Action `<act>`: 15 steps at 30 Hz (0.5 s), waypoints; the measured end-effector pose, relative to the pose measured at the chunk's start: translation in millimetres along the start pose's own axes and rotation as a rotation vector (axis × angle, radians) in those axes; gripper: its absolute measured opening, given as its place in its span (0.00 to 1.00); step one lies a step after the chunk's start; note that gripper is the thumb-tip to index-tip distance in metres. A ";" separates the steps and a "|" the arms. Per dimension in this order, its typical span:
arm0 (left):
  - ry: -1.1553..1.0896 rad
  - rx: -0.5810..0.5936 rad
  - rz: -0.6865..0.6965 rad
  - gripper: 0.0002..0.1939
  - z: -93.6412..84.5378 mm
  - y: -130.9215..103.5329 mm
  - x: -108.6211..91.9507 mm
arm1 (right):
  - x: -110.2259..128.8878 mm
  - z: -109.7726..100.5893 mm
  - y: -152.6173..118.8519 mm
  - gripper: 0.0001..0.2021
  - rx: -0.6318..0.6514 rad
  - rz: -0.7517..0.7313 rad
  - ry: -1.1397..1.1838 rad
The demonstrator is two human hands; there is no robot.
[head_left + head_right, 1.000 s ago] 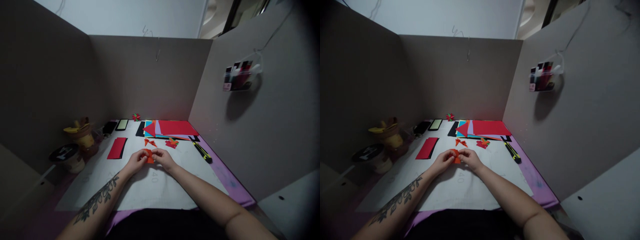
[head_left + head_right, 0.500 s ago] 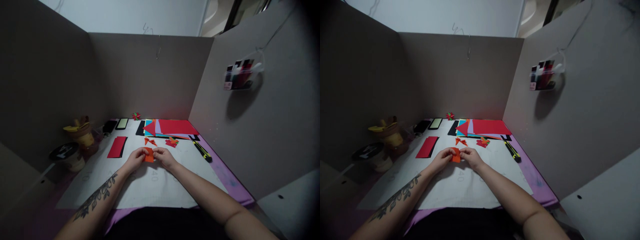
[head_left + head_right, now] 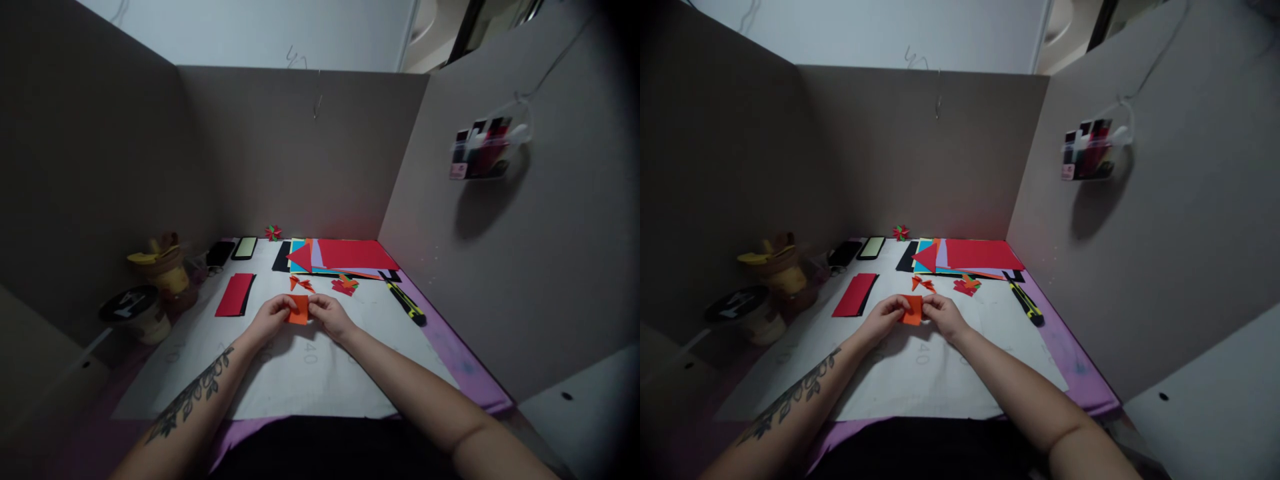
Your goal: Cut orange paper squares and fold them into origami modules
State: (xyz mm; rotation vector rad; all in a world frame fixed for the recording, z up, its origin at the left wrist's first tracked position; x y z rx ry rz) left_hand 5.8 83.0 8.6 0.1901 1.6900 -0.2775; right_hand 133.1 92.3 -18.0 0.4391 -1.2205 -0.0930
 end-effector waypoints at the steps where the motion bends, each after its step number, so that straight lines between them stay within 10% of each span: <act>1: 0.020 -0.006 0.003 0.07 0.0 0.2 0.4 | 1.4 -0.4 0.5 0.11 -0.002 -0.023 -0.030; 9: 0.196 -0.050 0.039 0.08 8.7 -2.6 -1.4 | 8.9 -7.6 -1.3 0.17 -0.035 -0.172 -0.371; 15: 0.031 -0.227 -0.053 0.07 -25.3 5.7 6.5 | 17.8 -22.3 -0.5 0.17 -0.158 -0.177 -0.466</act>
Point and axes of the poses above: each hand's wrist, its own y-axis towards the middle knuckle, its own z-axis out of the palm, x = y × z, the point moved 9 cm from there along y, towards the middle knuckle, and after that the axes turned 15 degrees about -z, right-handed, at the moved point
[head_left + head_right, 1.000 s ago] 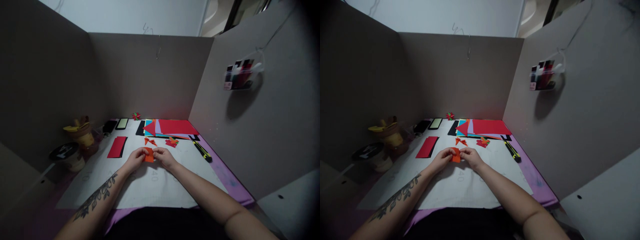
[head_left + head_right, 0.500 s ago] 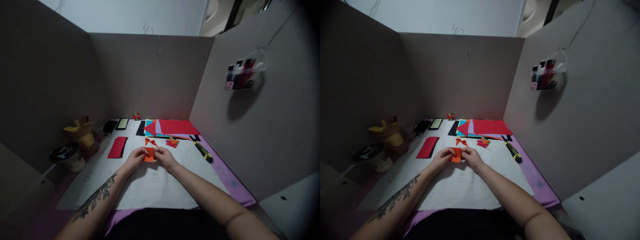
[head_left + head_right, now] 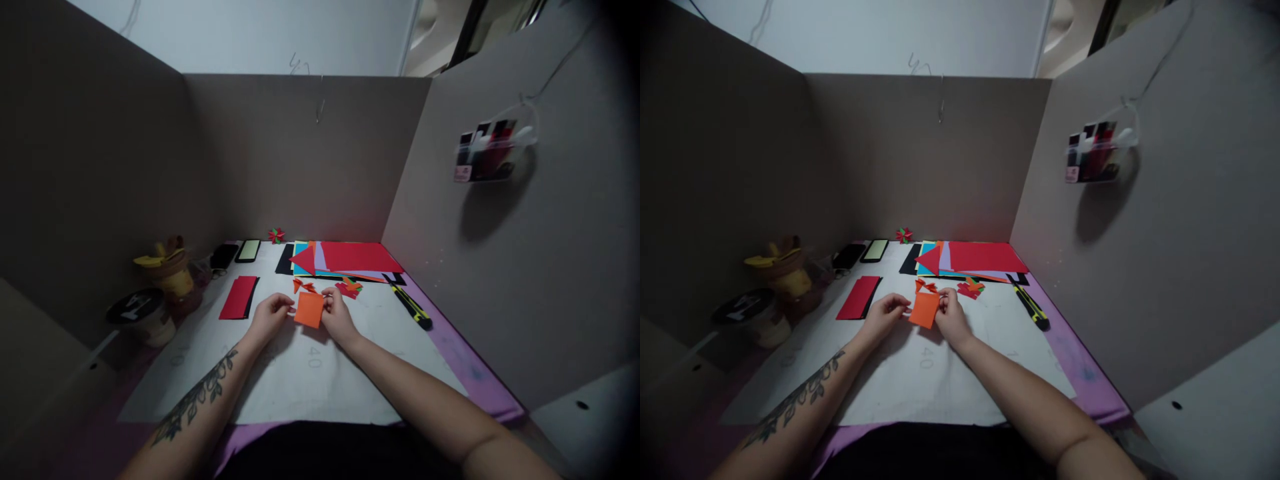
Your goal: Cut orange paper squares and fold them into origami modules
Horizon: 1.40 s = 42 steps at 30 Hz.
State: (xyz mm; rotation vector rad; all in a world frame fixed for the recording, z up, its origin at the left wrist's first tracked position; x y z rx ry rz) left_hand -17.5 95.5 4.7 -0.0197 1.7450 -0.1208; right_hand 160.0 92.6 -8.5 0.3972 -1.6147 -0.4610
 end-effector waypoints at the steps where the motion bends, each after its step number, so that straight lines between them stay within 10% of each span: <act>1: -0.044 -0.018 -0.030 0.07 -5.5 3.1 2.3 | -1.0 -1.1 0.4 0.16 -0.011 0.010 0.005; 12: 0.110 0.322 -0.048 0.36 35.3 -18.0 1.2 | 4.3 6.2 0.1 0.14 0.042 0.015 0.095; 15: 0.189 0.115 -0.006 0.36 5.4 -5.2 -3.0 | 1.5 -7.2 4.2 0.15 -0.046 0.001 0.085; 20: 0.329 -0.607 0.050 0.37 -102.8 7.3 -14.3 | -11.1 -18.7 4.9 0.17 -0.087 0.053 0.081; 25: 0.517 -0.809 0.201 0.35 -118.8 -1.6 -30.3 | -9.1 -9.7 2.2 0.23 0.014 0.081 0.032; 32: 0.293 0.084 0.087 0.26 11.3 -9.1 -13.5 | 3.0 15.7 -4.4 0.25 0.244 -0.039 0.009; 42: -0.038 0.116 -0.175 0.20 8.0 -4.6 6.0 | 27.7 21.3 -7.2 0.13 0.345 -0.222 0.007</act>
Point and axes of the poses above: each hand's wrist, its own y-axis towards the middle knuckle, its own z-axis out of the palm, x = y × z, the point moved 9 cm from there along y, towards the middle knuckle, and after that the axes turned 15 degrees about -z, right-handed, at the moved point
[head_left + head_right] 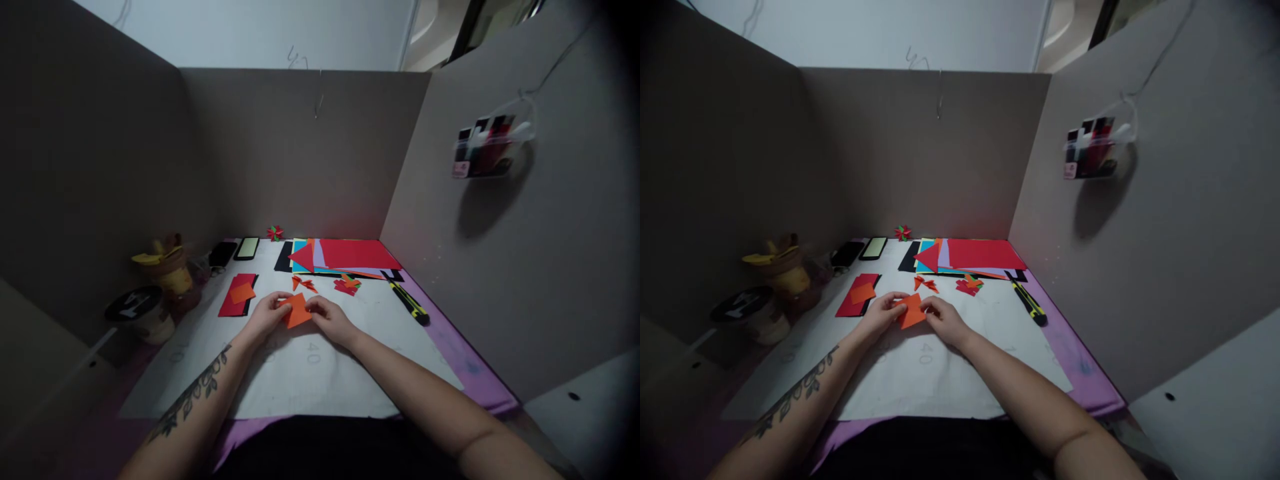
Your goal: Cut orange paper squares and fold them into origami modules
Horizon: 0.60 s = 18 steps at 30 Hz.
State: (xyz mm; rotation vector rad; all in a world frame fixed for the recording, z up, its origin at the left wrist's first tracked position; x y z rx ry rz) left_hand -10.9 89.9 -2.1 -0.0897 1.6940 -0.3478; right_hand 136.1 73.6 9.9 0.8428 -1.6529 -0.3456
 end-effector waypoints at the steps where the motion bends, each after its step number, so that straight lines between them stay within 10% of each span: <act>1: -0.023 0.022 0.000 0.20 1.8 0.1 0.0 | -0.1 -0.8 0.5 0.11 -0.005 0.009 -0.012; 13: 0.061 0.146 -0.022 0.24 28.6 -15.2 -2.5 | -16.2 -13.5 0.2 0.09 -0.299 0.244 0.343; 18: 0.066 0.023 0.171 0.15 17.8 -19.5 -17.7 | -15.9 -15.6 -2.3 0.09 -0.332 0.269 0.301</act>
Point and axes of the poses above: each hand's wrist, its own y-axis towards the middle knuckle, its own z-axis out of the palm, x = y × z, the point moved 9 cm from there along y, towards the middle knuckle, and after that the axes turned 15 degrees about -z, right-handed, at the moved point
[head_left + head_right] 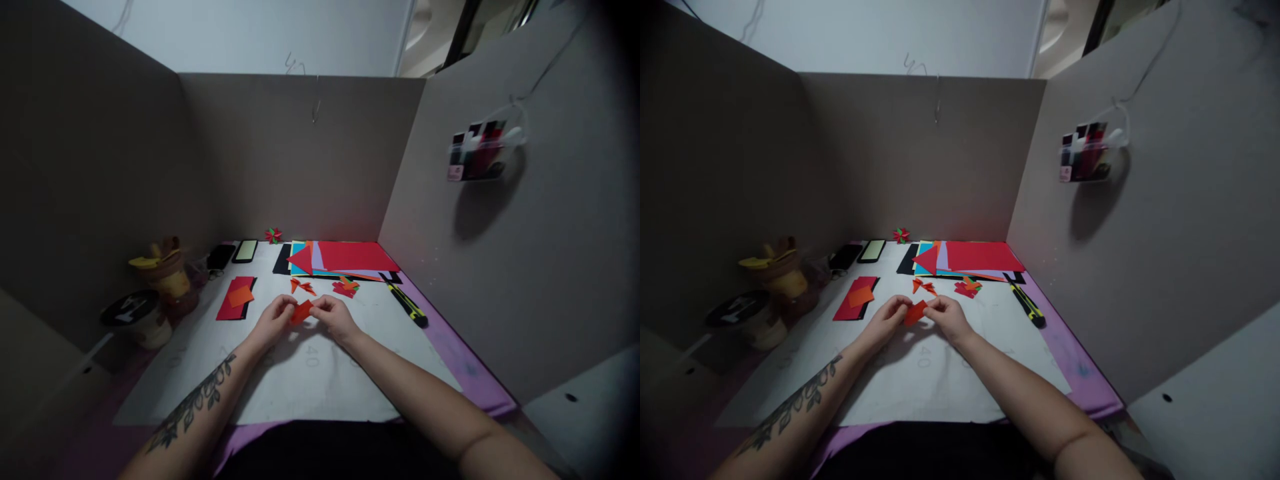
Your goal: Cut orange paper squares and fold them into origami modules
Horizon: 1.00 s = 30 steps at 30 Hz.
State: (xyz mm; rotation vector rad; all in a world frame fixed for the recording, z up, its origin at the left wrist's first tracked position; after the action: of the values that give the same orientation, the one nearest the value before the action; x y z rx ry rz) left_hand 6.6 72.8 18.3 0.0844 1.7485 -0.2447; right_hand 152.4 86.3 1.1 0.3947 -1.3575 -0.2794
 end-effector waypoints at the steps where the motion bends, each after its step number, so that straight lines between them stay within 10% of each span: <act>1: 0.030 -0.026 0.050 0.13 -1.8 -1.3 -3.4 | 0.7 -0.4 -0.1 0.09 -0.001 -0.008 -0.021; 7: 0.245 -0.106 0.235 0.09 1.9 -10.2 -17.9 | 4.2 -1.2 -0.3 0.10 0.009 -0.057 -0.108; 30: 0.235 -0.223 0.199 0.14 -3.5 -14.7 -17.2 | 12.0 -2.8 -0.9 0.10 -0.044 -0.117 -0.110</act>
State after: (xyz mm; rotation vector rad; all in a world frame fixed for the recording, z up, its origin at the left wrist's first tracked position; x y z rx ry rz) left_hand 3.7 60.6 37.4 0.1280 1.9740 0.1109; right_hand 157.5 80.8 10.9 0.4272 -1.4353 -0.4323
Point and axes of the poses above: each hand's wrist, its own y-axis towards the middle knuckle, its own z-axis out of the palm, x = y × z, the point moved 9 cm from there along y, towards the middle knuckle, and after that the axes turned 15 degrees about -z, right-handed, at the moved point
